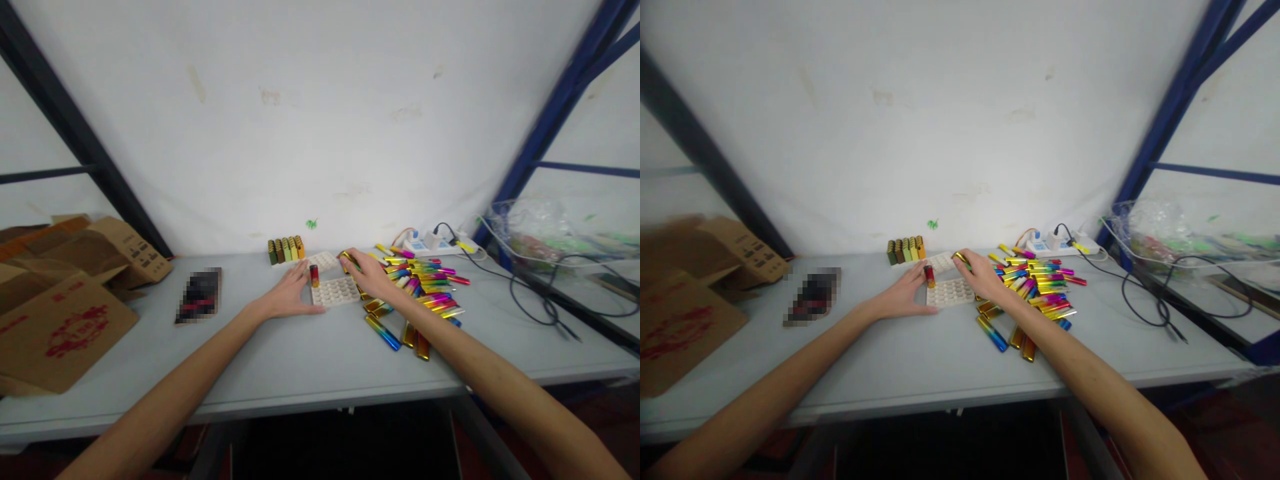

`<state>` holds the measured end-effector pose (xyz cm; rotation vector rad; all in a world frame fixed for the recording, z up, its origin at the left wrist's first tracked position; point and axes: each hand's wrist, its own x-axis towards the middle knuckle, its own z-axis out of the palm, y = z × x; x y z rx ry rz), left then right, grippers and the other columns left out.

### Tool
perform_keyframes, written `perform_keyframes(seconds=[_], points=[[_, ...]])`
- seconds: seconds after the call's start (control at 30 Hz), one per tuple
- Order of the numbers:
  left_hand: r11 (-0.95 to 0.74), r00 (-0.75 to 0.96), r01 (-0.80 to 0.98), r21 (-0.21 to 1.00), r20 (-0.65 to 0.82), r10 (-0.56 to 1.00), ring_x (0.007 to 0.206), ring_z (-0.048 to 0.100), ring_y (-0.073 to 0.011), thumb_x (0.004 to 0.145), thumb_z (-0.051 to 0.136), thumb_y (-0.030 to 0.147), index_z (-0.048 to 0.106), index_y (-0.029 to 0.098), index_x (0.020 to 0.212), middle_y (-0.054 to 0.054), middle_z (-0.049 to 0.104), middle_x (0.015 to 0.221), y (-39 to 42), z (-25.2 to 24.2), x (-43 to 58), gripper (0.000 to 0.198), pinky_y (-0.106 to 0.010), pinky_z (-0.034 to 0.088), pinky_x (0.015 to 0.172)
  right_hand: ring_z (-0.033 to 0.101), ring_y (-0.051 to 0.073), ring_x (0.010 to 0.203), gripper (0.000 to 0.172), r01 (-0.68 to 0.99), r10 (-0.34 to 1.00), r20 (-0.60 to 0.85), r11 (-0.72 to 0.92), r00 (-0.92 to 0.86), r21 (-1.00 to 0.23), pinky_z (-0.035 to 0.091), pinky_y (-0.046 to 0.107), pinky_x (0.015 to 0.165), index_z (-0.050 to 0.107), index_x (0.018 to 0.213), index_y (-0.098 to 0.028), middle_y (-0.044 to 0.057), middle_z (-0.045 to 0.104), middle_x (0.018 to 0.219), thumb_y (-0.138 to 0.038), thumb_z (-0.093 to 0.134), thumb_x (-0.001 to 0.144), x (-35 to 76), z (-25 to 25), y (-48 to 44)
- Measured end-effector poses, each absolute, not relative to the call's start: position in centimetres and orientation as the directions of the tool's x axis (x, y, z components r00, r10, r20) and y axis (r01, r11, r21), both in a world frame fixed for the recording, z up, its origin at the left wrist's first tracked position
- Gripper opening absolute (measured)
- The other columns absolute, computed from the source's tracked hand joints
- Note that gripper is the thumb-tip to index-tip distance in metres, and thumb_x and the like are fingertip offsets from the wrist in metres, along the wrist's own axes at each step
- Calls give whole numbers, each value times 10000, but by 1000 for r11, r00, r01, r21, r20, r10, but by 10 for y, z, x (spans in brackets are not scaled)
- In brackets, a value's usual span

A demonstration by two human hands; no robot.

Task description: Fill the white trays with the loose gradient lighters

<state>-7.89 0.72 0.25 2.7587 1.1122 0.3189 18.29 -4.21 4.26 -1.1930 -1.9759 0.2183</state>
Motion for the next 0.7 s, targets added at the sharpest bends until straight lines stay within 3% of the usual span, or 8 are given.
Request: perform_keyframes(seconds=[0.1, 0.3, 0.5, 0.7], points=[[-735, 704, 640, 223, 213, 678, 1574, 130, -394, 723, 647, 842, 254, 106, 1599, -233, 128, 1700, 7, 1, -79, 1210, -500, 168, 1283, 604, 181, 847, 291, 631, 808, 545, 547, -225, -550, 413, 279, 783, 595, 988, -185, 40, 666, 925, -418, 432, 1049, 182, 44, -43], [-778, 687, 587, 222, 372, 625, 1350, 477, -386, 721, 738, 747, 615, 172, 1336, -166, 552, 1391, -5, 11, -76, 850, -497, 373, 1191, 574, 167, 777, 350, 567, 821, 537, 541, -196, -621, 403, 271, 730, 623, 953, -184, 19, 659, 875, -477, 448, 1029, 182, 48, -44], [-767, 709, 583, 267, 294, 641, 1323, 514, -372, 769, 718, 718, 584, 135, 1388, -185, 558, 1413, -6, 10, -72, 861, -486, 390, 1180, 561, 166, 778, 323, 541, 819, 536, 552, -206, -635, 392, 269, 725, 630, 973, -181, 14, 654, 867, -461, 476, 1018, 182, 45, -41], [-763, 708, 565, 314, 290, 644, 1288, 555, -367, 725, 797, 637, 644, 159, 1305, -155, 605, 1392, -8, 17, -73, 767, -479, 421, 1150, 509, 145, 715, 375, 502, 828, 515, 550, -224, -667, 362, 264, 674, 570, 844, -192, -17, 571, 769, -507, 462, 1016, 180, 46, -44]])
